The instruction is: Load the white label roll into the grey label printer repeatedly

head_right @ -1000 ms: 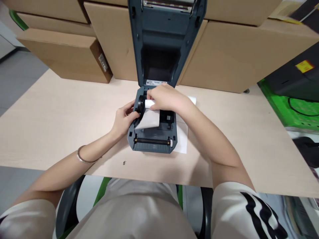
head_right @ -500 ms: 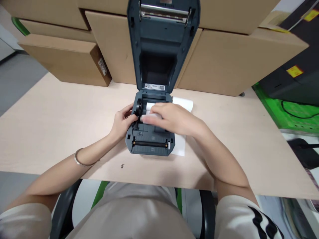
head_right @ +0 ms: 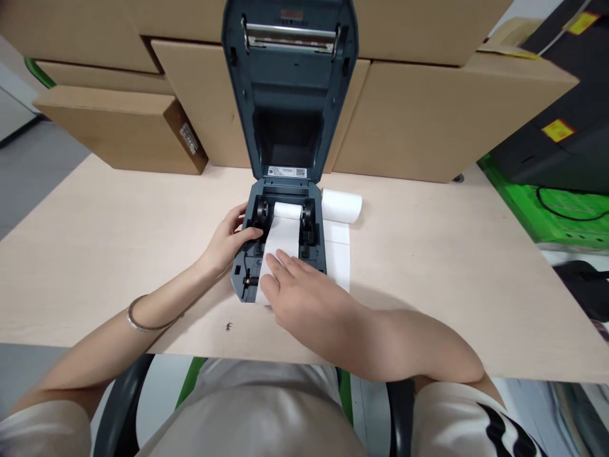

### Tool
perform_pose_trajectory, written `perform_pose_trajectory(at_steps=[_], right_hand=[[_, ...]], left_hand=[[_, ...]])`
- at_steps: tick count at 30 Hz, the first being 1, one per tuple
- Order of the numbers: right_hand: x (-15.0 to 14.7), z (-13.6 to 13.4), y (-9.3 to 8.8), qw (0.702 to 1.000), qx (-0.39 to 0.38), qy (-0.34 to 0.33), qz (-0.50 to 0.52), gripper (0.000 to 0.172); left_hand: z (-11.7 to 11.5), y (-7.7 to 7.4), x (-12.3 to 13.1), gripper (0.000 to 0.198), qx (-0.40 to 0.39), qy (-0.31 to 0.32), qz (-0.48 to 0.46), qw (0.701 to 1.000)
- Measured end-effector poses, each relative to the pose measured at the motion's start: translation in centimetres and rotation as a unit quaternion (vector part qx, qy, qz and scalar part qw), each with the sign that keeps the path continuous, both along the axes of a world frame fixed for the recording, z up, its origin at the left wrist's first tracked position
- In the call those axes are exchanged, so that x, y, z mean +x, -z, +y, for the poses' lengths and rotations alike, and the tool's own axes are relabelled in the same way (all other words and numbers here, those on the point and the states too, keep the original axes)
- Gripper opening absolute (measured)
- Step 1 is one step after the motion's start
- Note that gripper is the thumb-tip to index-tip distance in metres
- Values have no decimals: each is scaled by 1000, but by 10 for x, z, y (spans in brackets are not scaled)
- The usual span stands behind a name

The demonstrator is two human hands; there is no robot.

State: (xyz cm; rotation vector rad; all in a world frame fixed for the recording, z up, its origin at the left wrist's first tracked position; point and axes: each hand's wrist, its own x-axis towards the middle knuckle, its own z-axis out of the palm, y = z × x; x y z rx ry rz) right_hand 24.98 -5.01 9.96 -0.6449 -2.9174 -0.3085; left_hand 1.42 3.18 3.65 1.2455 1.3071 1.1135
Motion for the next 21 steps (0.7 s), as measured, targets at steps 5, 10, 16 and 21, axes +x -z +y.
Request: perform_pose_trajectory(at_steps=[5,10,16,21], right_hand=[[1,-4,4,1000,-9,-10,-1,30],[3,-9,5,999,-32,-12,-9,31],[0,-12,8,999,-42,-12,-14,32],[6,-11,-9,997,-64,-12,28,28]], left_hand=[[-1,1,0,80,-4,5,3,1000],[-1,2,1,80,-7,8,-2,1000],[0,7,0,75,-8,15,-11,1000],[2,11,-3,78,1,26,14,1000]])
